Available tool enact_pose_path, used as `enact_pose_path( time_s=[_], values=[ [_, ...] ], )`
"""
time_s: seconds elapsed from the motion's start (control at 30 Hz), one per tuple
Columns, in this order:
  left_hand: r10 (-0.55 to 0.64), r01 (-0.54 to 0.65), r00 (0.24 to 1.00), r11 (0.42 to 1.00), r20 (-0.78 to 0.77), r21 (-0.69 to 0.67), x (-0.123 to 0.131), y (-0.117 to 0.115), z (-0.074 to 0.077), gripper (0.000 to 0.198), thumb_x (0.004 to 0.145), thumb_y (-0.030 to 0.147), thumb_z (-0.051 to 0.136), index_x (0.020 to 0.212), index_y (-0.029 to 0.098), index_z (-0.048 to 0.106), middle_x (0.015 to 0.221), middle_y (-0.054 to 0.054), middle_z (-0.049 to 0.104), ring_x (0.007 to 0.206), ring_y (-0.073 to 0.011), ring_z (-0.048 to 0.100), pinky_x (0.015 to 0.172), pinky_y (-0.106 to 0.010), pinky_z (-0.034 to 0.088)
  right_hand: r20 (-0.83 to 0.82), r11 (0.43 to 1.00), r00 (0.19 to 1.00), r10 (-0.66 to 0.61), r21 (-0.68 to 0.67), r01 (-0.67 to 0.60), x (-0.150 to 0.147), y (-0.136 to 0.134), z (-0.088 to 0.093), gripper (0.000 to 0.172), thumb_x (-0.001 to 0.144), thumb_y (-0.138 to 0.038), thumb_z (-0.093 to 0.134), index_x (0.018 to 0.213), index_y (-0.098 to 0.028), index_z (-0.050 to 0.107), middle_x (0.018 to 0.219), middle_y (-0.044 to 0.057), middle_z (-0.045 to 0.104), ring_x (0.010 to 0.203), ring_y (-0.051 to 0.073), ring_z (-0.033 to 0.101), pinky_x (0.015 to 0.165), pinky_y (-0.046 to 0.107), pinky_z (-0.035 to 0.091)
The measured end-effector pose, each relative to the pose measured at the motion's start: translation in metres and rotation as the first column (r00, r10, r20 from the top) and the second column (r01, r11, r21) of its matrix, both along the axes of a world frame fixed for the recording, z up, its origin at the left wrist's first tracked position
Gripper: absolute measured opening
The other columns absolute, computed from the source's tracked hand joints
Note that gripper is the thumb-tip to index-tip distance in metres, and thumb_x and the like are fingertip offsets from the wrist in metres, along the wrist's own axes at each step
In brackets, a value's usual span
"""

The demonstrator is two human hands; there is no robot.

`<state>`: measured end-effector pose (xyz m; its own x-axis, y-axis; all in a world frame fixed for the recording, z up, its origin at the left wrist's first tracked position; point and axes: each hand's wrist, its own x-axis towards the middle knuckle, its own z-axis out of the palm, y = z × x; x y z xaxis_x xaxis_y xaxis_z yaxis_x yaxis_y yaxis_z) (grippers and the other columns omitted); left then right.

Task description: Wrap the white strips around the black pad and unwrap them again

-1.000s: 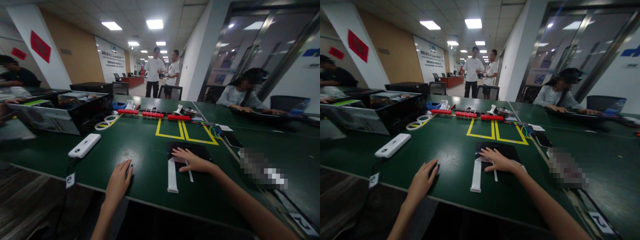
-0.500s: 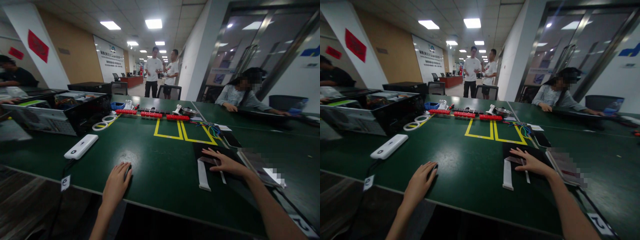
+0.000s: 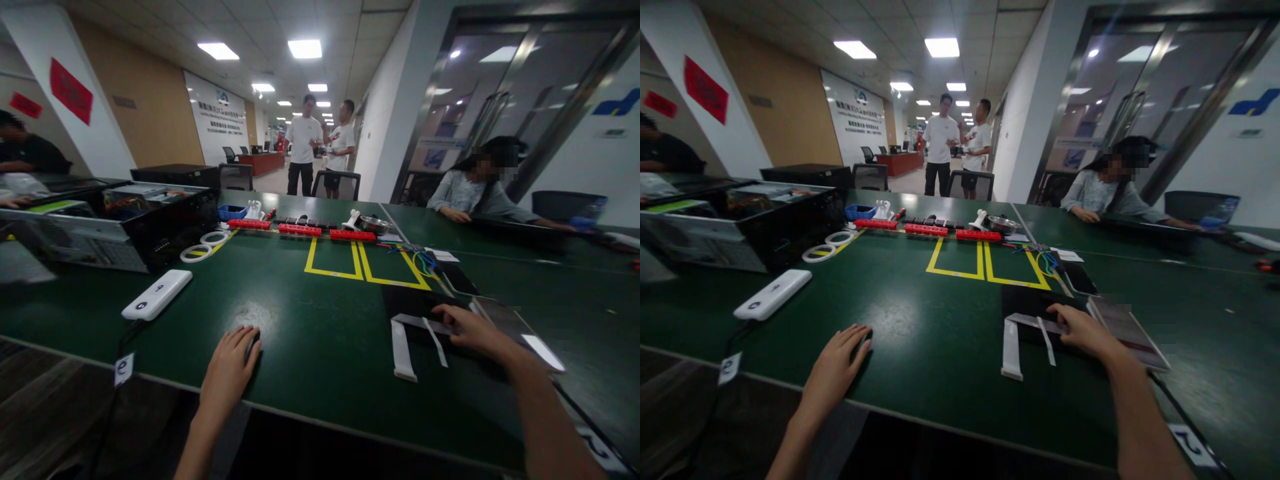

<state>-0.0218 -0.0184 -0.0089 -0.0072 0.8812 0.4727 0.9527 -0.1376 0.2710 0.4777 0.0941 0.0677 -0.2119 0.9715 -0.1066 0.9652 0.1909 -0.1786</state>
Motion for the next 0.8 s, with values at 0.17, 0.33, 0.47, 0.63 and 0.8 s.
enact_pose_path(
  time_s=[0.17, 0.33, 0.47, 0.63, 0.8],
  values=[
    [-0.024, 0.024, 1.000, 0.999, -0.019, -0.027, 0.001, 0.002, 0.000, 0.033, 0.090, 0.034, 0.043, 0.112, 0.020, 0.063, 0.117, -0.008, 0.065, 0.116, -0.0266, 0.054, 0.102, -0.048, 0.036, 0.016, 0.999, 1.000, 0.022, 0.047, -0.022, -0.005, -0.001, 0.000, 0.057, 0.059, -0.022, 0.052, 0.116, -0.021, 0.055, 0.099, 0.007, 0.063, 0.088, 0.023, 0.061, 0.074, 0.032, 0.048],
    [-0.108, 0.105, 0.993, 0.992, -0.038, -0.072, 0.006, 0.005, 0.007, 0.033, 0.090, 0.033, 0.043, 0.112, 0.019, 0.063, 0.117, -0.008, 0.065, 0.114, -0.0257, 0.055, 0.101, -0.047, 0.038, 0.061, 0.994, 0.998, 0.001, 0.113, -0.008, -0.004, 0.001, -0.004, 0.054, 0.061, -0.022, 0.052, 0.114, -0.021, 0.058, 0.093, 0.006, 0.066, 0.084, 0.023, 0.062, 0.072, 0.032, 0.046],
    [-0.188, 0.188, 0.982, 0.980, 0.000, -0.069, 0.019, 0.006, 0.014, 0.030, 0.091, 0.030, 0.043, 0.112, 0.021, 0.063, 0.116, -0.006, 0.066, 0.108, -0.0221, 0.059, 0.100, -0.043, 0.040, -0.020, 0.995, 1.000, 0.002, 0.100, 0.000, -0.011, -0.004, 0.010, 0.034, 0.070, -0.026, 0.050, 0.100, -0.022, 0.063, 0.086, 0.005, 0.068, 0.077, 0.021, 0.063, 0.069, 0.031, 0.046],
    [-0.306, 0.307, 0.952, 0.948, 0.025, -0.081, 0.039, 0.003, 0.018, 0.030, 0.091, 0.028, 0.042, 0.114, 0.024, 0.061, 0.117, -0.003, 0.065, 0.108, -0.0191, 0.059, 0.100, -0.039, 0.041, -0.126, 0.832, 0.966, -0.225, 0.492, 0.258, -0.007, -0.024, 0.034, 0.032, 0.082, -0.036, 0.042, 0.098, -0.019, 0.065, 0.098, 0.010, 0.067, 0.083, 0.023, 0.061, 0.071, 0.032, 0.044],
    [-0.327, 0.328, 0.945, 0.941, 0.022, -0.080, 0.044, 0.004, 0.016, 0.028, 0.091, 0.026, 0.044, 0.112, 0.023, 0.062, 0.115, -0.003, 0.066, 0.109, -0.0199, 0.059, 0.100, -0.040, 0.042, -0.059, 0.537, 0.811, -0.582, 0.721, 0.438, 0.028, -0.031, 0.031, 0.048, 0.089, -0.036, 0.028, 0.103, -0.010, 0.066, 0.104, 0.019, 0.063, 0.086, 0.031, 0.057, 0.061, 0.038, 0.039]
  ],
)
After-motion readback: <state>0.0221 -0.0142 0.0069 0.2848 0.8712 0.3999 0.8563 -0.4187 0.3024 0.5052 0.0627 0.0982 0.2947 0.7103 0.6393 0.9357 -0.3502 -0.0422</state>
